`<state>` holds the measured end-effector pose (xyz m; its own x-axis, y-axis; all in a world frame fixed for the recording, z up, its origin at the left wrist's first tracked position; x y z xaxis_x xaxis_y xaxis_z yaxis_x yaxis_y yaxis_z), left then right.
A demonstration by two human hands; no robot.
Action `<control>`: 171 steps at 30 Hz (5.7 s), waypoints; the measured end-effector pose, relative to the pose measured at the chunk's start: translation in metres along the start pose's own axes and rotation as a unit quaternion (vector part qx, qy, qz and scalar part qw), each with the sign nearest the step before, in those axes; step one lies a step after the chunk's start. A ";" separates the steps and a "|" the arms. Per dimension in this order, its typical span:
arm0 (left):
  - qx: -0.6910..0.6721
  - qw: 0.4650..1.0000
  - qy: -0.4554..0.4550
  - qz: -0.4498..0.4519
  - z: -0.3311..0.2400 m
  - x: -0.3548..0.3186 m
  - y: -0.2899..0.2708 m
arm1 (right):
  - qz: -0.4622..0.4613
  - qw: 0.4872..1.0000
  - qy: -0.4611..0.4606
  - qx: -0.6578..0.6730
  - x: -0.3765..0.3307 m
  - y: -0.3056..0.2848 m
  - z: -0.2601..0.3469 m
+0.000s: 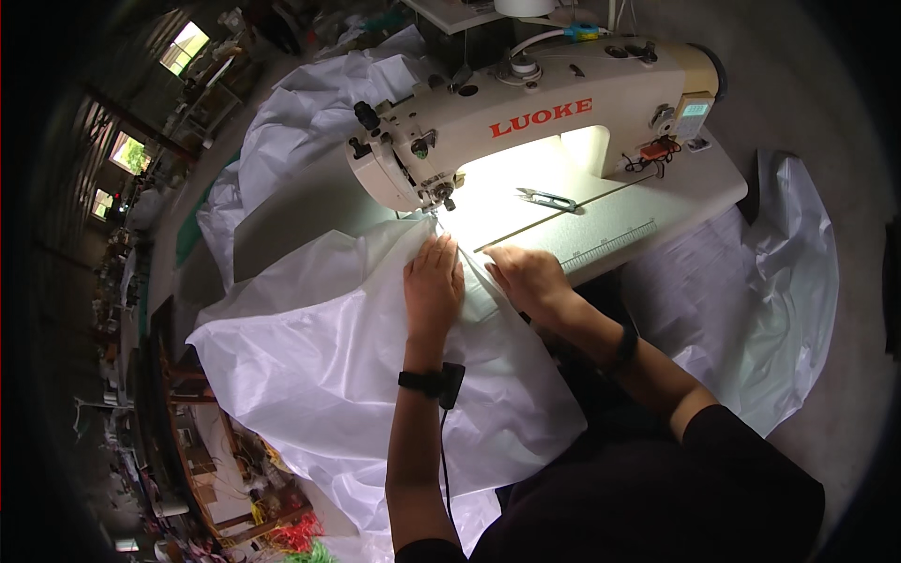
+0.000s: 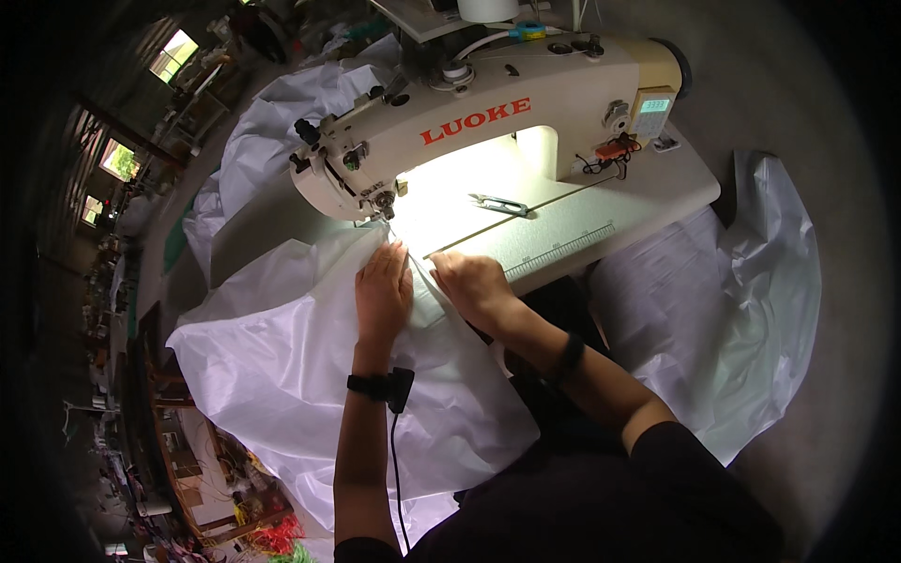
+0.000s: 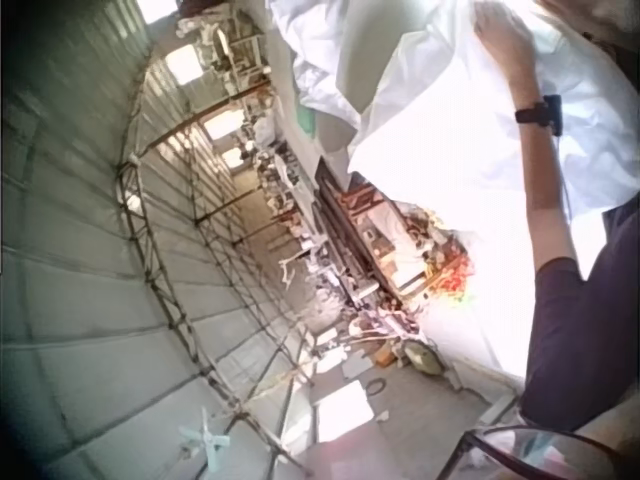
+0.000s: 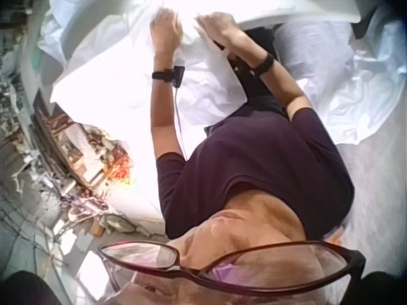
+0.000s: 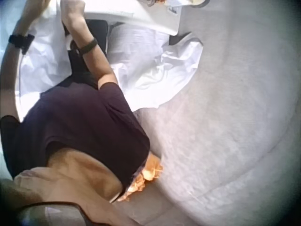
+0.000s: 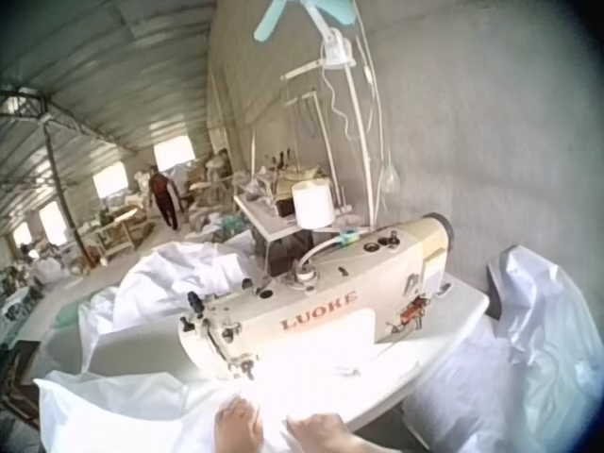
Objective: Sew a large white plastic sheet using an industrial sewing machine.
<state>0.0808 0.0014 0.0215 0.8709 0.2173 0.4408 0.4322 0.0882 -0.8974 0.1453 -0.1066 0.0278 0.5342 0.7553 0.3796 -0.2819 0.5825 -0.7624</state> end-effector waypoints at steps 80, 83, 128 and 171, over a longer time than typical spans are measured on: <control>-0.038 0.994 -0.007 0.107 0.096 -0.030 -0.033 | 0.151 0.954 -0.028 -0.258 0.023 0.115 0.040; -0.072 0.995 0.031 0.069 0.025 -0.023 -0.049 | 0.155 0.984 0.046 -0.069 0.026 0.088 -0.007; -0.194 0.860 -0.472 0.004 -0.071 -0.310 -0.159 | 0.228 0.921 -0.028 0.314 -0.167 0.018 0.021; -0.202 0.963 0.165 0.072 -0.188 -0.179 -0.153 | 0.090 0.988 -0.010 0.128 -0.046 0.024 0.038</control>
<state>-0.0976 -0.2333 0.0828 0.9265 -0.1279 0.3540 0.2994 -0.3194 -0.8991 0.0840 -0.1164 0.0117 0.4417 0.8579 0.2624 -0.5650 0.4932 -0.6615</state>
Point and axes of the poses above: each hand's wrist, its own x-axis towards the middle knuckle, its own y-axis out of the palm, z = x × y, the point moved 10 cm from there along x, towards the middle knuckle, and after that the axes turned 8 degrees about x, right-handed, at the moved point
